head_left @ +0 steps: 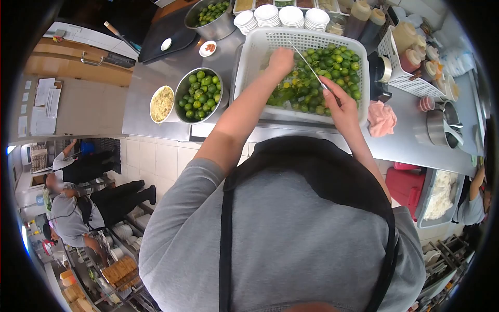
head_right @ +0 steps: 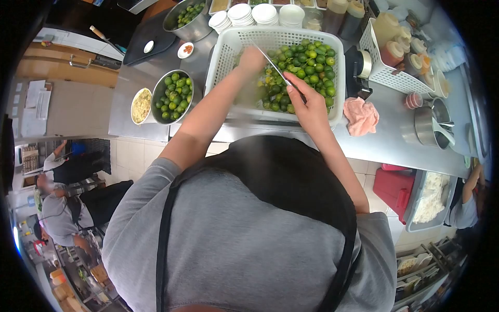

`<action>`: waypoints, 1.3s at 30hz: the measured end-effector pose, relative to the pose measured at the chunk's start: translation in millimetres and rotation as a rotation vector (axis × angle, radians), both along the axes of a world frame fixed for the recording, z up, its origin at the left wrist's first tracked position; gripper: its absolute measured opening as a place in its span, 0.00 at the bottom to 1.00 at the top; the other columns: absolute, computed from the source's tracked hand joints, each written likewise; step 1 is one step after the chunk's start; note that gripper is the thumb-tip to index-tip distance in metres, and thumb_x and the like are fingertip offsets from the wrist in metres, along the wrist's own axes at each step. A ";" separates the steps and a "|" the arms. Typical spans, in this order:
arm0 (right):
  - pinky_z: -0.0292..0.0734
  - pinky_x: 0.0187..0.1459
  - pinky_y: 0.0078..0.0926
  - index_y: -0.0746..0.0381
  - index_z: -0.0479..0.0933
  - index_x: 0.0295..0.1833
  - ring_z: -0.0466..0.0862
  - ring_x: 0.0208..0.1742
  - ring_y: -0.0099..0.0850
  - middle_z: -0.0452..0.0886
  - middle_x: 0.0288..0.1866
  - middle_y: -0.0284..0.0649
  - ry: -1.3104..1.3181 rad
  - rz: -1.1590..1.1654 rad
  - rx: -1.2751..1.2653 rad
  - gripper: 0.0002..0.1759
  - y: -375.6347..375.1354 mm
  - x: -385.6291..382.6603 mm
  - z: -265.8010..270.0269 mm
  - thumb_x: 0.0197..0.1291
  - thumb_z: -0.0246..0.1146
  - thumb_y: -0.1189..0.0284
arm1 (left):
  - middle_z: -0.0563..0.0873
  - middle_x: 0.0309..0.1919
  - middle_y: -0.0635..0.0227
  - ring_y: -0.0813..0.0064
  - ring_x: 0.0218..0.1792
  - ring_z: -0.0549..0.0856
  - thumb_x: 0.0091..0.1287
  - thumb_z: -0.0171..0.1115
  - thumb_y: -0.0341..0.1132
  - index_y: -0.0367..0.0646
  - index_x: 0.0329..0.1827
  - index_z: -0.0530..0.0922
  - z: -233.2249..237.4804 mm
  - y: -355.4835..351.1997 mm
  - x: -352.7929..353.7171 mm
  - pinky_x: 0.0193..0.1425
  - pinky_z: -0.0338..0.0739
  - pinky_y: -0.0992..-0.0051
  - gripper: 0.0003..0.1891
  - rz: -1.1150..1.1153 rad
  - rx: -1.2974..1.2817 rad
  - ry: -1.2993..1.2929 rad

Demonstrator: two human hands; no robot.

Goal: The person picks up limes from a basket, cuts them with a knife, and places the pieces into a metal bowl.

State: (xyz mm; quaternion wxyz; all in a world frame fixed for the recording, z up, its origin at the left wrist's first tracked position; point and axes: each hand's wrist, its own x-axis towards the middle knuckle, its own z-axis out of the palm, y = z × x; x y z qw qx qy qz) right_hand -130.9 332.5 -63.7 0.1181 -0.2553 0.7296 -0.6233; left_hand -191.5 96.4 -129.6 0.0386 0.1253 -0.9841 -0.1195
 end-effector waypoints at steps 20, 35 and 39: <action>0.69 0.52 0.19 0.61 0.73 0.58 0.78 0.50 0.23 0.79 0.53 0.41 -0.085 0.114 -0.031 0.17 -8.5 10.9 9.7 0.65 0.55 0.71 | 0.80 0.39 0.64 0.71 0.43 0.81 0.63 0.58 0.25 0.36 0.47 0.75 87.7 2.2 100.8 0.59 0.76 0.65 0.11 0.078 1.705 0.586; 0.73 0.41 0.22 0.60 0.74 0.57 0.80 0.37 0.24 0.82 0.45 0.44 0.173 0.010 0.005 0.17 -9.5 8.0 14.2 0.64 0.55 0.70 | 0.84 0.37 0.65 0.75 0.39 0.83 0.59 0.62 0.25 0.35 0.44 0.77 90.9 41.9 112.1 0.47 0.77 0.76 0.11 0.056 1.439 0.386; 0.72 0.45 0.21 0.60 0.74 0.57 0.80 0.41 0.24 0.82 0.48 0.43 -0.021 0.044 0.045 0.17 -5.2 7.4 15.5 0.64 0.56 0.70 | 0.83 0.37 0.65 0.76 0.40 0.82 0.59 0.62 0.24 0.35 0.45 0.77 86.6 27.5 105.6 0.48 0.77 0.77 0.12 0.118 1.460 0.501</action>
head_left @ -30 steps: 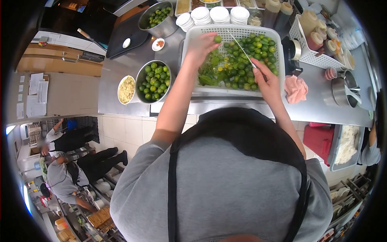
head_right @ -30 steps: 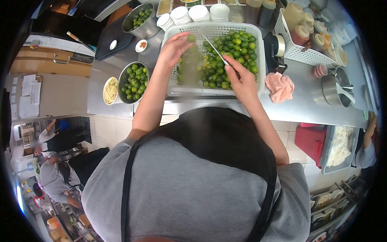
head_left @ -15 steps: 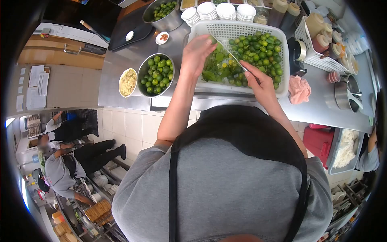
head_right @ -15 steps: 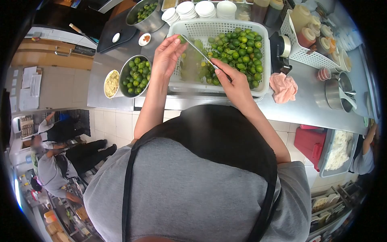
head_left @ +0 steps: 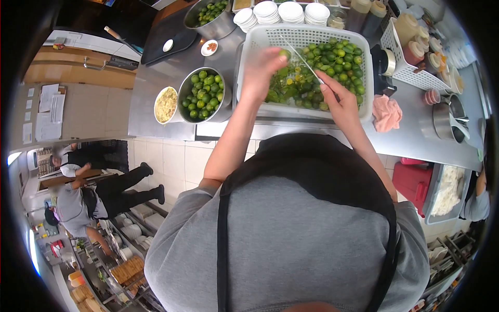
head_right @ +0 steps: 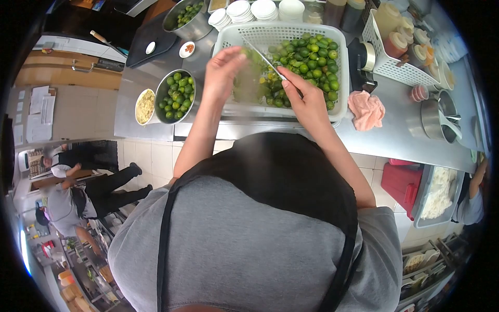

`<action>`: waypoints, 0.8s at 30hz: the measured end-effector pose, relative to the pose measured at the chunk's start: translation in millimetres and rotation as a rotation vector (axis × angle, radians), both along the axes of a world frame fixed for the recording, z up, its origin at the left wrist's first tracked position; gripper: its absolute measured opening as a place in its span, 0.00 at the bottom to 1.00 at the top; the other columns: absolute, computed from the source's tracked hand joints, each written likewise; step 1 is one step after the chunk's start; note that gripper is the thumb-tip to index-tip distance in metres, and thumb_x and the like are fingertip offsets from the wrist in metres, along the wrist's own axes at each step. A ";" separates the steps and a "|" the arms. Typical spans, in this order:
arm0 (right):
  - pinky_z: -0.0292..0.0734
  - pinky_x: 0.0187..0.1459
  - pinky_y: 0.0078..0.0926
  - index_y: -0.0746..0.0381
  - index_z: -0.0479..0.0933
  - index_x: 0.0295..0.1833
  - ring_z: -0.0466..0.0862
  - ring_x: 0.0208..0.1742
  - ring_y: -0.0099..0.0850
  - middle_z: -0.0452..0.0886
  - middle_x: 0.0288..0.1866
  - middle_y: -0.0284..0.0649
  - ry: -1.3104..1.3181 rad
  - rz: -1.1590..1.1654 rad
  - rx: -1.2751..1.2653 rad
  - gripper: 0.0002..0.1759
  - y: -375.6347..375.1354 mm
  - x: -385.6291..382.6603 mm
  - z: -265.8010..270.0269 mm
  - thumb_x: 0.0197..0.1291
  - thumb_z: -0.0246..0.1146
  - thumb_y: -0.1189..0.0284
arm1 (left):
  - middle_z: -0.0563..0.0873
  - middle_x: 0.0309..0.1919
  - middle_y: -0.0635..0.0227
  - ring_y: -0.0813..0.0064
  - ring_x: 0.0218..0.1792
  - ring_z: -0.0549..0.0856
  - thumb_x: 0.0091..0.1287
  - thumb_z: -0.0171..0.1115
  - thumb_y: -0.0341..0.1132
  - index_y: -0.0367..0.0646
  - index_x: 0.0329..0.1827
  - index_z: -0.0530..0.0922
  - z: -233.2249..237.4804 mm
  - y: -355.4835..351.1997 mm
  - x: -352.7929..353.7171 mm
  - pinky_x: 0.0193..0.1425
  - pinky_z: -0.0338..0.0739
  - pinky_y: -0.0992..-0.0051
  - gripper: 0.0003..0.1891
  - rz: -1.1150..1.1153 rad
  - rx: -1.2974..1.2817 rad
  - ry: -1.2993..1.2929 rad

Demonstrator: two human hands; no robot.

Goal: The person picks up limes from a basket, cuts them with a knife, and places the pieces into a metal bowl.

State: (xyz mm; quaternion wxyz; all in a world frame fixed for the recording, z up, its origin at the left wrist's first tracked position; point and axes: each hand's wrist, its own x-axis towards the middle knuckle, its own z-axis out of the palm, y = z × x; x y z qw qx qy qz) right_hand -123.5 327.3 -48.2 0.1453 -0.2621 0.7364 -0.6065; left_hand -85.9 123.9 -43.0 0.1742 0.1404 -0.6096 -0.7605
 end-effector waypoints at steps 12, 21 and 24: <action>0.69 0.31 0.20 0.57 0.75 0.57 0.71 0.25 0.23 0.82 0.34 0.44 0.079 0.007 0.015 0.16 -3.5 4.7 2.5 0.63 0.56 0.70 | 0.83 0.37 0.65 0.78 0.37 0.81 0.58 0.63 0.23 0.34 0.42 0.78 2.6 -2.2 -1.7 0.48 0.75 0.76 0.10 0.068 -0.236 0.015; 0.72 0.36 0.21 0.56 0.75 0.56 0.78 0.30 0.28 0.83 0.39 0.45 0.182 -0.009 -0.032 0.16 0.3 0.9 -4.1 0.63 0.56 0.69 | 0.82 0.40 0.61 0.68 0.44 0.81 0.62 0.59 0.27 0.34 0.42 0.76 -5.2 -29.8 -8.6 0.53 0.78 0.74 0.08 -0.031 0.465 0.128; 0.73 0.40 0.22 0.56 0.75 0.56 0.82 0.36 0.31 0.82 0.43 0.45 0.210 -0.028 -0.013 0.16 5.9 -2.2 -14.3 0.63 0.56 0.68 | 0.81 0.42 0.59 0.64 0.45 0.81 0.62 0.58 0.26 0.31 0.46 0.74 -7.9 -48.3 -11.9 0.53 0.78 0.73 0.11 -0.029 0.589 0.146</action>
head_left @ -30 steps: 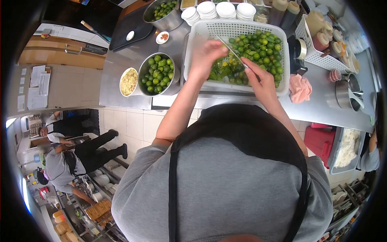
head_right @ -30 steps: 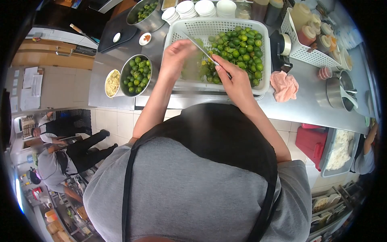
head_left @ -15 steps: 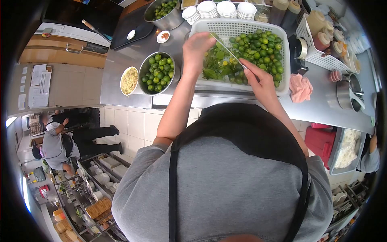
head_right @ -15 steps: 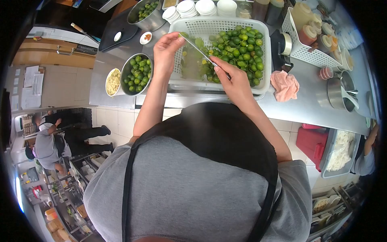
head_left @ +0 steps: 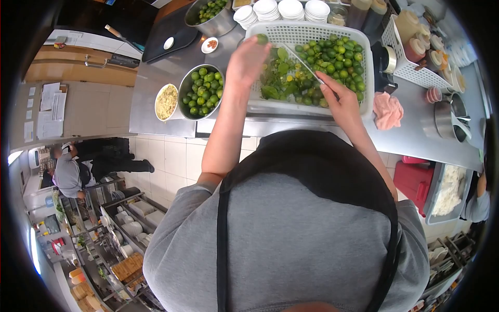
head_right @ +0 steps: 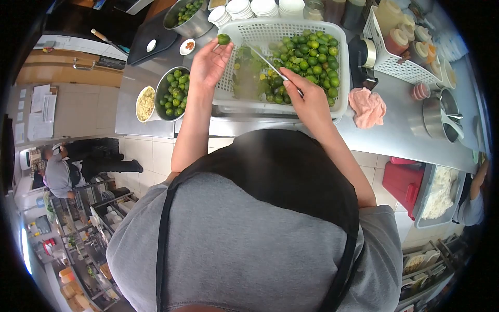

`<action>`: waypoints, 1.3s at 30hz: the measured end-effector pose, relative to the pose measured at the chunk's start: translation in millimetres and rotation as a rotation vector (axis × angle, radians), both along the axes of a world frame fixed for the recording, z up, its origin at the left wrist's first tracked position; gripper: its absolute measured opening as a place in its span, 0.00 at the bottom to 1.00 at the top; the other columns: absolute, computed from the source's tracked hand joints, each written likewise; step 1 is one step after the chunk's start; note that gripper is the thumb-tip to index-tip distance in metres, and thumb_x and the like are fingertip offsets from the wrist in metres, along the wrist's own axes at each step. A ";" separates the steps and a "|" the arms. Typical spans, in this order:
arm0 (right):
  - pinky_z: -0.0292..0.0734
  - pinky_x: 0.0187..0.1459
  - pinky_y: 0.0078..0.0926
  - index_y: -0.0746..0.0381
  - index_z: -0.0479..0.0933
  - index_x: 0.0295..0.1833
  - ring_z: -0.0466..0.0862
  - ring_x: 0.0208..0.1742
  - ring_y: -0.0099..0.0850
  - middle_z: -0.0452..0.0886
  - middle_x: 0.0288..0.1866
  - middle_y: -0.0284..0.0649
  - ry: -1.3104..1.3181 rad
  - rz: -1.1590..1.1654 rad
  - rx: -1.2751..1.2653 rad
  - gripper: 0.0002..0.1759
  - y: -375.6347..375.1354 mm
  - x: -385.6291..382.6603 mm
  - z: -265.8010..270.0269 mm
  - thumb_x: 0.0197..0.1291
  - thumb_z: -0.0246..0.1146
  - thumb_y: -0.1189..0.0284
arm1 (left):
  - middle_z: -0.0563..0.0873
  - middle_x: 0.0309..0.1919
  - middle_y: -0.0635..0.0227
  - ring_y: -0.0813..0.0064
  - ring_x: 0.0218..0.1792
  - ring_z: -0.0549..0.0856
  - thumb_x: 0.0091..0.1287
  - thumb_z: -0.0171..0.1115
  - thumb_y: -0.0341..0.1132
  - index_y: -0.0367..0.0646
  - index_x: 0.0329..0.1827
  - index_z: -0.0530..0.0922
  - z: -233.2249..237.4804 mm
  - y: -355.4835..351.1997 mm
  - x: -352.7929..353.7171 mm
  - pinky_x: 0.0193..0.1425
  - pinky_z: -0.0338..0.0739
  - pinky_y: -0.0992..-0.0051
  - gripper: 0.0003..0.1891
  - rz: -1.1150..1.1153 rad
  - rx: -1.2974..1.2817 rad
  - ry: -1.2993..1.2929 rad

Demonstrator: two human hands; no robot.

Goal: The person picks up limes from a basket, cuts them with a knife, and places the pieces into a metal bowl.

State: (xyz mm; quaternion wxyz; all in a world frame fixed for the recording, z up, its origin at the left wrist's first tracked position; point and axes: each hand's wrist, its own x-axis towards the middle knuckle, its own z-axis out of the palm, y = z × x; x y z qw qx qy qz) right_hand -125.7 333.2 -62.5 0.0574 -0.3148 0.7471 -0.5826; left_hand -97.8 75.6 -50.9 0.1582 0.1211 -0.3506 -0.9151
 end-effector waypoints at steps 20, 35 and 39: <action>0.67 0.31 0.15 0.56 0.75 0.57 0.70 0.27 0.16 0.82 0.35 0.32 -0.266 -0.047 0.026 0.16 8.0 -10.2 -3.0 0.64 0.56 0.68 | 0.79 0.46 0.61 0.66 0.48 0.80 0.60 0.59 0.23 0.32 0.53 0.74 -3.5 26.9 -1.2 0.60 0.75 0.67 0.16 -0.130 -0.397 -0.143; 0.73 0.41 0.21 0.58 0.74 0.58 0.80 0.36 0.25 0.82 0.43 0.44 -0.224 0.098 0.079 0.17 -1.8 9.4 14.7 0.64 0.55 0.69 | 0.82 0.41 0.61 0.72 0.44 0.81 0.61 0.60 0.24 0.32 0.45 0.75 9.9 37.7 5.3 0.56 0.77 0.69 0.10 0.151 -0.521 -0.079; 0.72 0.37 0.21 0.57 0.75 0.57 0.78 0.31 0.24 0.83 0.39 0.43 -0.184 0.045 0.031 0.16 -6.3 6.8 13.0 0.63 0.56 0.69 | 0.83 0.39 0.61 0.71 0.42 0.82 0.60 0.61 0.23 0.32 0.43 0.77 3.0 47.6 6.9 0.56 0.77 0.70 0.09 0.099 -0.654 -0.142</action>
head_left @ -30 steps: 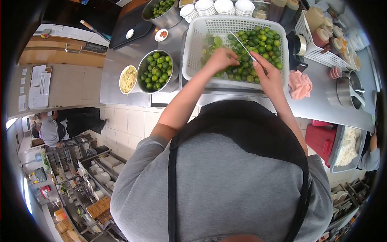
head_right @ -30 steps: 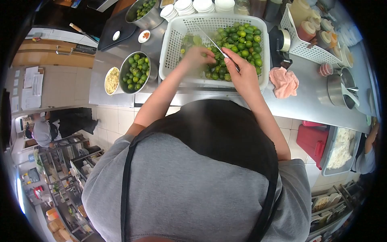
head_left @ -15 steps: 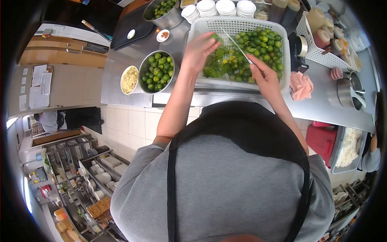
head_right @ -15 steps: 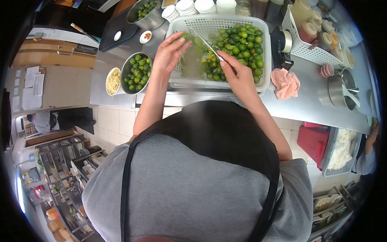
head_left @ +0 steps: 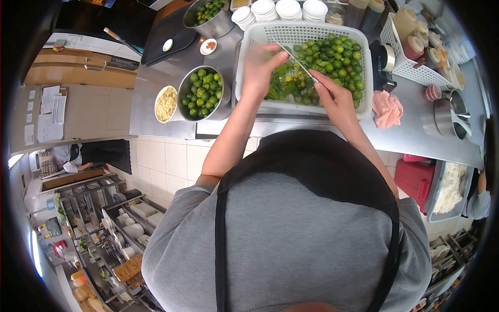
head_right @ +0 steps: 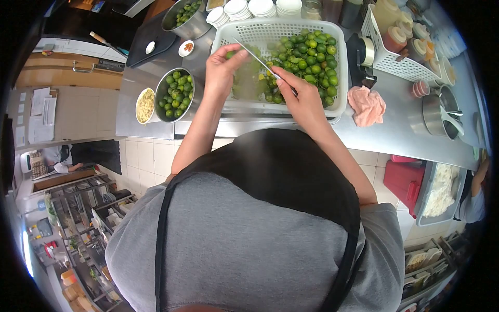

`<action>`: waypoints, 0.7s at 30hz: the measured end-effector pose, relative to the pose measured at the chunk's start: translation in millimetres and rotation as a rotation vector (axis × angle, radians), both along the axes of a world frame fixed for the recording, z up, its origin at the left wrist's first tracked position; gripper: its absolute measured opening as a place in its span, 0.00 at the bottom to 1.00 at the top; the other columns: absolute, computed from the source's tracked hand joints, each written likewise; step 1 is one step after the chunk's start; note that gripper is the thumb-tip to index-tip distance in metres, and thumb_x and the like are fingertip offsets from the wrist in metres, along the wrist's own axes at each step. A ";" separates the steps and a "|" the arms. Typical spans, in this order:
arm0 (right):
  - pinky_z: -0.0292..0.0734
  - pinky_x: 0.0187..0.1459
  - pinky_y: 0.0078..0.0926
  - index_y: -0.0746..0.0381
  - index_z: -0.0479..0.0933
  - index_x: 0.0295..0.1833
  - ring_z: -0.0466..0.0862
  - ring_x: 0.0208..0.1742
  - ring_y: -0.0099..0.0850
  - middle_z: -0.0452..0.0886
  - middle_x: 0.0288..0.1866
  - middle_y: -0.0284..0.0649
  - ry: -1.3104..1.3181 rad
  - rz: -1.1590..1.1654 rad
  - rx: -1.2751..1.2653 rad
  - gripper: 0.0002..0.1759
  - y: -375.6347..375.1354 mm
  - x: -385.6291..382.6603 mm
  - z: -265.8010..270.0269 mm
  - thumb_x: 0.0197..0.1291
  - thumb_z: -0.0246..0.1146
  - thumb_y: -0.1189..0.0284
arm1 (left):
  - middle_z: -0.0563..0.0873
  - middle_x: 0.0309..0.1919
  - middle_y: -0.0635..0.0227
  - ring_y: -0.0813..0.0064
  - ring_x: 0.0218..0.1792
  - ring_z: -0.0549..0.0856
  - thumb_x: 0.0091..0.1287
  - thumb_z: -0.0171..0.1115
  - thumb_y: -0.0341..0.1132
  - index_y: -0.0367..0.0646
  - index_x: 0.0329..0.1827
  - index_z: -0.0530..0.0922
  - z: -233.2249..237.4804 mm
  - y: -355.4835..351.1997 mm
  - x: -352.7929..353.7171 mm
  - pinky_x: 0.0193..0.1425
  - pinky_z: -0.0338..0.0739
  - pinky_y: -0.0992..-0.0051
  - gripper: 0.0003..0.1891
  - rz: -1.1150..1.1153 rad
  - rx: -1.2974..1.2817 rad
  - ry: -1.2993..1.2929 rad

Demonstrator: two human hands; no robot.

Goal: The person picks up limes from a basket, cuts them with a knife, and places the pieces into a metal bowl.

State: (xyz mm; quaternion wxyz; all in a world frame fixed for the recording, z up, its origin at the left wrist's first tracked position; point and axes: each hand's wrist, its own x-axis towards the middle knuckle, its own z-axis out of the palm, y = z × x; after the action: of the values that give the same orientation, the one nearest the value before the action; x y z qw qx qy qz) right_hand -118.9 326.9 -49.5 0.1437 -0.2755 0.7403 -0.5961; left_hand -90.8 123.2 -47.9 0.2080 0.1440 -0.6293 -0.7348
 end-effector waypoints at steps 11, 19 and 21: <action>0.70 0.32 0.20 0.55 0.76 0.56 0.74 0.26 0.23 0.83 0.37 0.40 0.095 -0.020 -0.006 0.16 -1.4 -6.0 -18.9 0.63 0.57 0.68 | 0.81 0.43 0.59 0.68 0.48 0.80 0.58 0.64 0.26 0.34 0.40 0.78 15.2 -67.4 26.9 0.62 0.72 0.67 0.08 0.028 0.386 0.160; 0.65 0.30 0.14 0.53 0.76 0.56 0.68 0.25 0.15 0.79 0.29 0.32 0.010 -0.103 0.000 0.16 9.6 -25.6 -23.6 0.63 0.58 0.67 | 0.86 0.37 0.59 0.69 0.40 0.84 0.49 0.68 0.32 0.39 0.39 0.83 59.8 -104.5 82.5 0.46 0.76 0.74 0.14 0.237 -1.092 -0.648; 0.65 0.29 0.14 0.53 0.76 0.56 0.68 0.25 0.16 0.78 0.27 0.31 0.000 -0.105 0.012 0.16 9.3 -25.1 -22.7 0.63 0.58 0.67 | 0.86 0.37 0.60 0.70 0.39 0.85 0.49 0.67 0.34 0.40 0.38 0.83 44.6 -85.1 60.6 0.45 0.76 0.74 0.13 0.112 -1.108 -0.639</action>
State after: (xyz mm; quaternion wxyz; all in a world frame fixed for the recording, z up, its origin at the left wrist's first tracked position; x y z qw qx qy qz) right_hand -144.0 336.2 -72.2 0.1139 -0.2356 0.7573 -0.5983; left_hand -30.2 38.2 -3.3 0.0918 0.2599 -0.9381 -0.2098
